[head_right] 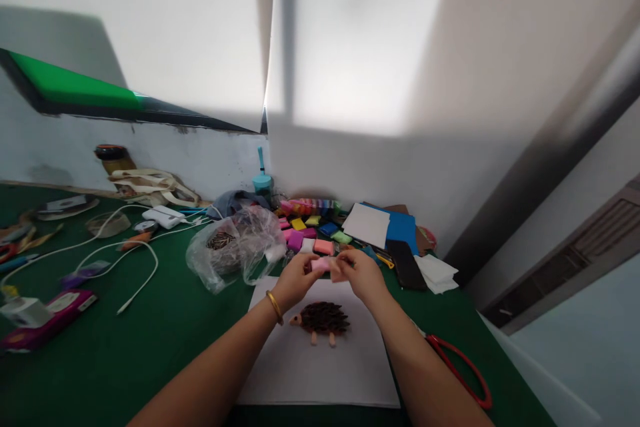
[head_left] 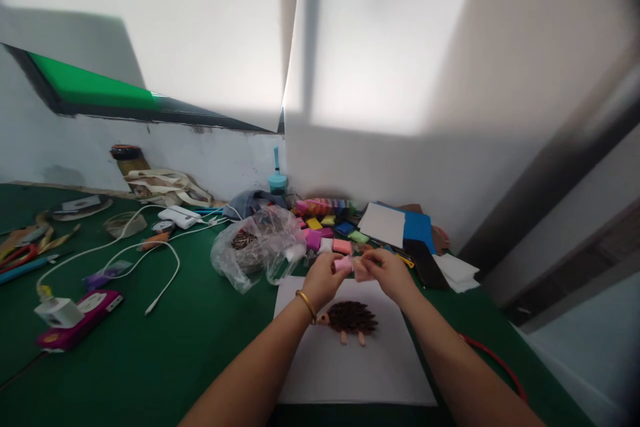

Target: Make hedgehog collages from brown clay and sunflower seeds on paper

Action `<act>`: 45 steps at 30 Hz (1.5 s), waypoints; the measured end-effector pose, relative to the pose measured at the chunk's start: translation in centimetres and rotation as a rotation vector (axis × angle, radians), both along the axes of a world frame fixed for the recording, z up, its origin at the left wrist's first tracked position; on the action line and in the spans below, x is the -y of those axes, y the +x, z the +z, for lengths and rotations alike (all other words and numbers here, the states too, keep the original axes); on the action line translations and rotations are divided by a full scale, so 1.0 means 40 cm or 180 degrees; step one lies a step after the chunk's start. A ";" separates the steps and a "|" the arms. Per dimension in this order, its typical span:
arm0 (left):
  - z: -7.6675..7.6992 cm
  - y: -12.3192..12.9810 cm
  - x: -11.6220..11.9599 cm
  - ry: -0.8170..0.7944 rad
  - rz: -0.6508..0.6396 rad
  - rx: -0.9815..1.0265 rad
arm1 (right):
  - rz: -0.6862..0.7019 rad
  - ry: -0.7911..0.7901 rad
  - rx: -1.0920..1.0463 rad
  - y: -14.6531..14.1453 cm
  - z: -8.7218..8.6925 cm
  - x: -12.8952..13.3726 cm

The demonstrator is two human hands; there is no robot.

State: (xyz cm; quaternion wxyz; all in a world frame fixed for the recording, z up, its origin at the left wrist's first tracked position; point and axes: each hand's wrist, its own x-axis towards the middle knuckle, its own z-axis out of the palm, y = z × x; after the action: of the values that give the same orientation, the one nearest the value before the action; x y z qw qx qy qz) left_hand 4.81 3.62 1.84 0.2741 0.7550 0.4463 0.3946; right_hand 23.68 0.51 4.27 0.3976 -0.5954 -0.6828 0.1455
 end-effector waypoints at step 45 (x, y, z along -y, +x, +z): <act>-0.065 -0.128 -0.039 -0.0200 0.0552 0.1016 | 0.0155 0.0038 0.1576 -0.217 -0.029 -0.049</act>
State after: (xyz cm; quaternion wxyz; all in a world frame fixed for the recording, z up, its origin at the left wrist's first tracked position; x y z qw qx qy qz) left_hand -0.30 5.18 -0.78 0.3298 0.6326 0.4727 0.5173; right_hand 15.01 2.49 3.10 0.2180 -0.5940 -0.7744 0.0006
